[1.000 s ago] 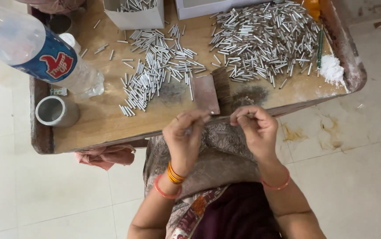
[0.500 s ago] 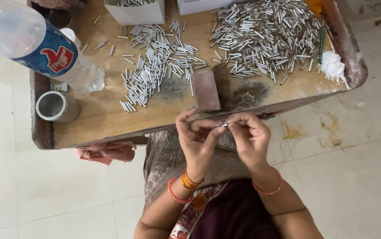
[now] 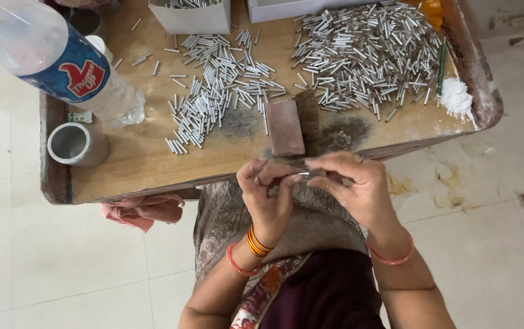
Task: The recorder is polishing or cleaning small metal tubes by rubbing them against a wooden sanding block on a low table.
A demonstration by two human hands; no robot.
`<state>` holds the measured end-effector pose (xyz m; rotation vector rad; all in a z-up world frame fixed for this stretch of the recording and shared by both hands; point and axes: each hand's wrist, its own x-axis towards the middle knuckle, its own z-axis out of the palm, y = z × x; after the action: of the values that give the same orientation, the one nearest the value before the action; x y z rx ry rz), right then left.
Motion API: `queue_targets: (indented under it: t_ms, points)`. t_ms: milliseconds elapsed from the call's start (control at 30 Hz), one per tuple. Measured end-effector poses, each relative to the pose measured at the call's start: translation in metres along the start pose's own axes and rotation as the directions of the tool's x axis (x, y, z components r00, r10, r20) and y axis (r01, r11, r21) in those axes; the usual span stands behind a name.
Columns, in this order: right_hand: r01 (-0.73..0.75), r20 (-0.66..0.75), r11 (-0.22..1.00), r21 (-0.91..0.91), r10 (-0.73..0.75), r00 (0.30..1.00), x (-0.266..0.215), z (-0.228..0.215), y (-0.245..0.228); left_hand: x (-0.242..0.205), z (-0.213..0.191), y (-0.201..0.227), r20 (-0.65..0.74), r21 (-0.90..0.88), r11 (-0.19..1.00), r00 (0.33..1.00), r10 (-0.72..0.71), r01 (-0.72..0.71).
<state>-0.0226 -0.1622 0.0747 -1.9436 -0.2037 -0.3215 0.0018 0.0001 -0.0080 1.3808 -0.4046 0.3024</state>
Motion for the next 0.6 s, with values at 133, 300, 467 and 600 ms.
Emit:
queue_targets:
  t_ms: [133, 300, 467, 600]
  points:
    - [0.089, -0.011, 0.995, -0.050, -0.090, 0.996, -0.004, 0.008, 0.009, 0.002, -0.002, 0.008, 0.006, 0.029, 0.999, 1.000, 0.024, -0.025]
    - [0.043, -0.017, 0.997, 0.059, -0.042, 0.999, -0.002, 0.007, 0.002, 0.006, -0.006, 0.017, -0.001, -0.072, 0.996, 0.999, -0.046, 0.046]
    - [0.075, 0.030, 0.994, 0.074, -0.077, 0.997, -0.002, 0.007, -0.001, 0.006, -0.009, 0.023, 0.042, -0.293, 0.938, 0.983, -0.180, 0.184]
    - [0.105, 0.048, 0.994, 0.036, -0.107, 0.993, 0.001, 0.007, -0.005, 0.004, -0.011, 0.017, 0.056, -0.337, 0.917, 0.977, -0.206, 0.213]
